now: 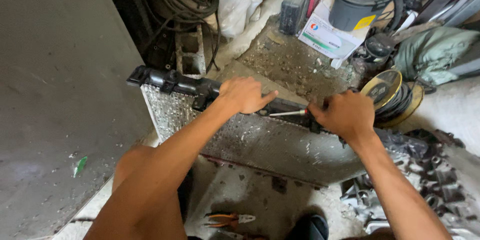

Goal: The person uses a screwdriver to pry and loosen a plastic tank on a car radiator, then switches to pliers to pull and separate the tank from the core. The person continues prying along the seam and repositions the radiator to access different sections.

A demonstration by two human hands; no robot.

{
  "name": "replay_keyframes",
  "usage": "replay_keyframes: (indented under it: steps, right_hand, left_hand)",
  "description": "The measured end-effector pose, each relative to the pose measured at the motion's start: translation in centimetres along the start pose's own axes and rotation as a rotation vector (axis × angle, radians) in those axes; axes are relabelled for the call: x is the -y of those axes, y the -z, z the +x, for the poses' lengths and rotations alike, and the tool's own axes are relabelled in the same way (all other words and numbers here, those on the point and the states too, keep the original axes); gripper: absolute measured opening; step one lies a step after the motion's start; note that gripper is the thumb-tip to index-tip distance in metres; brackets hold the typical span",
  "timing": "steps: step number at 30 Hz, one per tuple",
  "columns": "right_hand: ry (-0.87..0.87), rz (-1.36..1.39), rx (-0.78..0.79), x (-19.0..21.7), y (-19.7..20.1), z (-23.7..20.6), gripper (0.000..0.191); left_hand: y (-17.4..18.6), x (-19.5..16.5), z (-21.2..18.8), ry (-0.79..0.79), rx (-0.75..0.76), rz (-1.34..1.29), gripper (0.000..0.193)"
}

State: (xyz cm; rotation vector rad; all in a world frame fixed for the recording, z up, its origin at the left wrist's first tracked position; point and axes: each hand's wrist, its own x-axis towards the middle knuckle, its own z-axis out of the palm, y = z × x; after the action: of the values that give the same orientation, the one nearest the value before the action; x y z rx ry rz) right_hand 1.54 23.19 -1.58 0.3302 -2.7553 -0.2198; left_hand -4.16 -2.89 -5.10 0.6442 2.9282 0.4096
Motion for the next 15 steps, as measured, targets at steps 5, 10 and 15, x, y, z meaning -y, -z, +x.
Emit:
replay_keyframes:
  steps: [5, 10, 15]
  right_hand:
    - [0.162, -0.012, -0.264, -0.5, -0.6, -0.9, 0.057]
    - [0.076, 0.02, -0.094, -1.1, -0.6, -0.3, 0.055]
    - [0.029, 0.037, -0.011, -0.7, 0.0, -0.2, 0.057]
  left_hand:
    - [0.3, -0.4, -0.1, 0.028, 0.022, -0.01, 0.08]
    - [0.7, -0.5, -0.1, 0.027, 0.001, -0.013, 0.082]
    - [0.3, -0.4, -0.1, 0.034, 0.004, 0.007, 0.081]
